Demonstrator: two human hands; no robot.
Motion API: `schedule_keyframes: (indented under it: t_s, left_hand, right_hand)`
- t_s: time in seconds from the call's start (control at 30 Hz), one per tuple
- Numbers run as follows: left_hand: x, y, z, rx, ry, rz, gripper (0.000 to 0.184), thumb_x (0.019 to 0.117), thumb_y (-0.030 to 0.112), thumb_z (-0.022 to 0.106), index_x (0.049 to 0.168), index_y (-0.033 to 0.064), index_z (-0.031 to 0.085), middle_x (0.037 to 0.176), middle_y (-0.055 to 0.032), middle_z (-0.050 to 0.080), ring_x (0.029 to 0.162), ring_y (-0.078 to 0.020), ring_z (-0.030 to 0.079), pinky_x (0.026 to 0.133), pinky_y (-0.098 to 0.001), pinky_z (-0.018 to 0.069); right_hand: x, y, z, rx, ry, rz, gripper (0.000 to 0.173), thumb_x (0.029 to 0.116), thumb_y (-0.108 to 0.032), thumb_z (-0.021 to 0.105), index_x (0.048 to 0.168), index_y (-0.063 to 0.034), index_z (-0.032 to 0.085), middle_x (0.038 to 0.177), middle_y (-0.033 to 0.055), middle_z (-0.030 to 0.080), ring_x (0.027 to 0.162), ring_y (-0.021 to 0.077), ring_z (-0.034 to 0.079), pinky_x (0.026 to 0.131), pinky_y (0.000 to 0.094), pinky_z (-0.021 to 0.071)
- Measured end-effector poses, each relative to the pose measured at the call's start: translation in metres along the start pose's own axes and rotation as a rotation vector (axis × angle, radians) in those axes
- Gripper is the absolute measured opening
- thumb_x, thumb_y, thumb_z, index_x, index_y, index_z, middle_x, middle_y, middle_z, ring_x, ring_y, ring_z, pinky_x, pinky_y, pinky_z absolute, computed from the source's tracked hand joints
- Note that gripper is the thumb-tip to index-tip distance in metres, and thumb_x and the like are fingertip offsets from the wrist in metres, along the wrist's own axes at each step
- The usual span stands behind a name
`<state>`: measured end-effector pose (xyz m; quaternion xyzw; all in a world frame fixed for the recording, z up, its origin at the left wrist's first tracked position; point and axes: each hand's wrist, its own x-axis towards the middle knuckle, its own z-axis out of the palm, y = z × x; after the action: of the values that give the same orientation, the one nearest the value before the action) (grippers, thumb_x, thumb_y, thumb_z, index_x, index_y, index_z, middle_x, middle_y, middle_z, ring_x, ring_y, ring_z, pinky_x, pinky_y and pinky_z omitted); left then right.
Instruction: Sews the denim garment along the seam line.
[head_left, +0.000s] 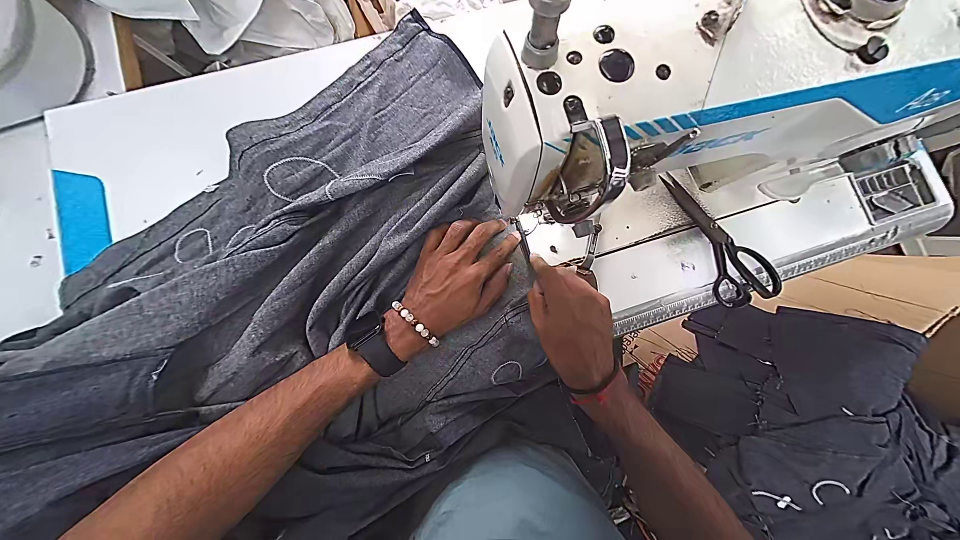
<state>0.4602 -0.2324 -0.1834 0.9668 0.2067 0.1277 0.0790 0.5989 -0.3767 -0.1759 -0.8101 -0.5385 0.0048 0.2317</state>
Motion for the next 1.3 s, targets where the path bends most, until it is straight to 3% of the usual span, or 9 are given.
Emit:
schedule_keyframes:
  t_s: [0.4,0.53,0.67,0.73,0.83,0.9,1.03,1.2,1.3]
  left_hand:
    - [0.017,-0.033,-0.009,-0.057,0.017,0.214,0.037,0.1022,0.032,0.051,0.134,0.0284,0.069,0.134,-0.0068,0.064,0.127,-0.031,0.053,0.103,-0.0509,0.0399]
    - [0.003,0.02,-0.004,-0.151,-0.035,-0.105,0.041,0.1046,0.034,0.043,0.137,0.0229,0.065,0.15,-0.0038,0.054,0.142,-0.028,0.044,0.111,-0.0509,0.0393]
    - [-0.008,0.015,0.004,-0.113,0.015,0.047,0.042,0.1058,0.034,0.044,0.141,0.0247,0.064,0.155,0.0007,0.053,0.148,-0.0269,0.041,0.121,-0.0512,0.0302]
    - [-0.007,0.008,0.003,-0.121,0.002,0.11,0.043,0.1053,0.034,0.044,0.142,0.0248,0.063,0.154,0.0024,0.053,0.148,-0.0268,0.04,0.122,-0.0517,0.0284]
    - [-0.006,0.005,0.001,-0.108,-0.041,0.131,0.046,0.1049,0.04,0.043,0.146,0.0281,0.06,0.156,0.0058,0.051,0.151,-0.0251,0.037,0.123,-0.052,0.0264]
    - [-0.004,0.002,0.001,-0.107,-0.049,0.143,0.047,0.1039,0.042,0.044,0.146,0.0294,0.059,0.157,0.007,0.05,0.151,-0.0249,0.036,0.123,-0.0522,0.0259]
    - [-0.004,-0.002,0.002,-0.122,-0.047,0.171,0.046,0.104,0.041,0.046,0.146,0.0314,0.059,0.158,0.0073,0.049,0.151,-0.0247,0.035,0.123,-0.0515,0.0252]
    - [-0.003,-0.001,-0.001,-0.111,-0.031,0.174,0.044,0.1033,0.039,0.046,0.143,0.0308,0.062,0.155,0.0053,0.052,0.147,-0.0266,0.04,0.119,-0.0503,0.0306]
    - [-0.005,0.0,-0.002,-0.123,-0.034,0.167,0.043,0.1029,0.038,0.047,0.142,0.0292,0.064,0.154,0.004,0.053,0.146,-0.0273,0.042,0.118,-0.0508,0.0313]
  right_hand:
    - [0.02,-0.003,0.006,-0.098,-0.087,-0.125,0.036,0.1017,-0.015,0.053,0.132,-0.0041,0.067,0.088,0.01,0.065,0.08,0.0257,0.064,0.065,0.037,0.0529]
    - [0.004,0.002,-0.001,0.04,-0.06,-0.048,0.036,0.1016,-0.022,0.053,0.131,-0.0087,0.07,0.102,0.0104,0.067,0.094,0.0251,0.065,0.077,0.038,0.0556]
    - [-0.041,0.012,-0.031,0.128,-0.068,-0.05,0.042,0.1019,-0.045,0.059,0.127,-0.0148,0.072,0.122,0.01,0.069,0.112,0.0261,0.064,0.092,0.0428,0.0537]
    - [-0.074,0.021,-0.045,0.057,-0.118,-0.085,0.048,0.0973,-0.053,0.062,0.128,-0.0169,0.071,0.118,0.0119,0.068,0.108,0.0288,0.064,0.089,0.0469,0.0524]
    - [-0.115,0.048,-0.053,-0.03,-0.056,-0.096,0.022,0.0962,-0.025,0.06,0.107,-0.0132,0.075,0.09,0.007,0.07,0.078,0.0213,0.068,0.062,0.0368,0.0546]
    - [-0.127,0.065,-0.06,-0.047,0.063,-0.075,0.015,0.0955,-0.016,0.058,0.093,-0.0095,0.071,0.076,0.0068,0.06,0.059,0.0179,0.059,0.047,0.0313,0.0462]
    - [-0.134,0.058,-0.058,0.02,0.054,-0.138,0.015,0.097,-0.016,0.058,0.086,-0.0113,0.066,0.071,0.005,0.056,0.058,0.0174,0.056,0.048,0.031,0.0466]
    - [-0.117,0.033,-0.034,0.242,-0.71,-0.165,0.015,0.0913,-0.021,0.066,0.099,-0.0148,0.077,0.099,0.0075,0.073,0.075,0.0226,0.072,0.059,0.0442,0.0599]
    - [-0.072,0.017,-0.057,0.48,-0.388,-0.076,0.021,0.1,-0.031,0.063,0.098,-0.0138,0.076,0.087,-0.0015,0.07,0.071,0.0075,0.065,0.062,0.0285,0.0578]
